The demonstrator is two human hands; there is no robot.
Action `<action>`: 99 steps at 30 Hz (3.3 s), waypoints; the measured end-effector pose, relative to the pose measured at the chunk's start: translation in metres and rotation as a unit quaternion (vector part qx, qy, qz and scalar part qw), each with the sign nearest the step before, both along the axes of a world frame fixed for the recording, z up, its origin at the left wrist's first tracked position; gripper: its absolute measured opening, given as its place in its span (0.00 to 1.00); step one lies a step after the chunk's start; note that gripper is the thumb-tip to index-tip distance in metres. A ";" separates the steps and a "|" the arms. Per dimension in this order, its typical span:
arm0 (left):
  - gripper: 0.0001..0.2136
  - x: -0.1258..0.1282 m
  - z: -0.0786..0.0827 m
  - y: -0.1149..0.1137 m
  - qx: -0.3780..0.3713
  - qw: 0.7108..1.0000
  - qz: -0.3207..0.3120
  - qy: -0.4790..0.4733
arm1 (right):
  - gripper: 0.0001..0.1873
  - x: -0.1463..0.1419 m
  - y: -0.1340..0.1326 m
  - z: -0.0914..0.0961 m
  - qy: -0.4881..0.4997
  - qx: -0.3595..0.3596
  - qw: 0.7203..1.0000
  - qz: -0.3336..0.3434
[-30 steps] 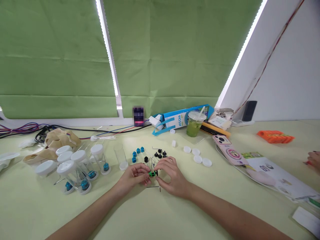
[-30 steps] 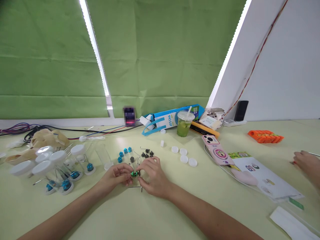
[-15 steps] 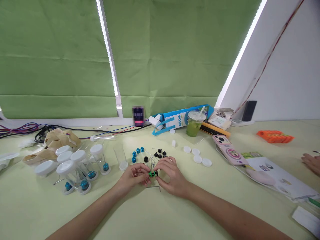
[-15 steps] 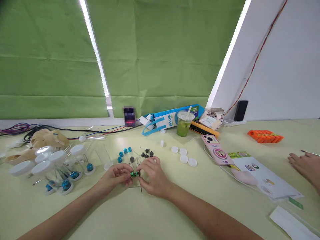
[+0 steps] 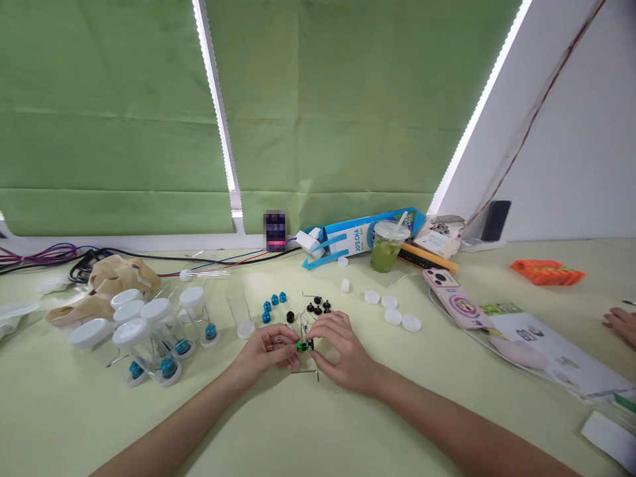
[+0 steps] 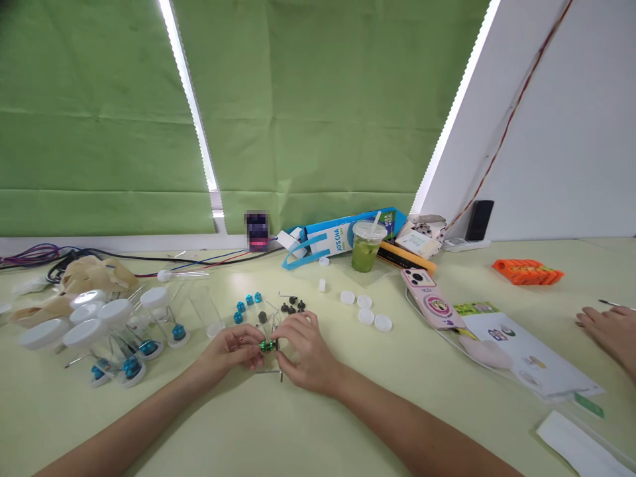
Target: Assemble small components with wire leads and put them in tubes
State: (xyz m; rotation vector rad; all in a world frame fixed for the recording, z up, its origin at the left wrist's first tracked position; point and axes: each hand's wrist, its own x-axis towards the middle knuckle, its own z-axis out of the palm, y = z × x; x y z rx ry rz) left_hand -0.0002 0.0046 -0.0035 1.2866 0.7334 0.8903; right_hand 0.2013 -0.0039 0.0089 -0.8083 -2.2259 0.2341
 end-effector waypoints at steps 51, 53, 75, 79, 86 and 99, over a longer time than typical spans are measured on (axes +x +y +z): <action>0.06 0.001 0.006 -0.002 -0.002 1.000 -0.006 0.002 | 0.14 0.000 0.000 0.001 -0.016 -0.015 1.000 0.020; 0.06 0.001 0.006 -0.002 -0.002 1.000 -0.007 0.000 | 0.14 0.000 0.000 0.002 -0.018 -0.014 1.000 0.019; 0.07 0.001 0.004 -0.001 0.000 1.000 -0.010 -0.004 | 0.14 0.000 0.000 0.000 -0.017 -0.013 1.000 0.019; 0.07 0.001 0.004 -0.001 0.002 1.000 -0.008 -0.003 | 0.14 0.000 0.000 0.000 -0.017 -0.014 1.000 0.019; 0.07 0.001 0.005 -0.003 0.009 1.000 -0.003 -0.002 | 0.14 0.000 0.000 0.001 -0.016 -0.017 1.000 0.021; 0.08 0.001 -0.003 0.001 0.007 1.000 0.016 0.003 | 0.15 0.001 0.001 -0.002 -0.008 -0.017 0.999 -0.029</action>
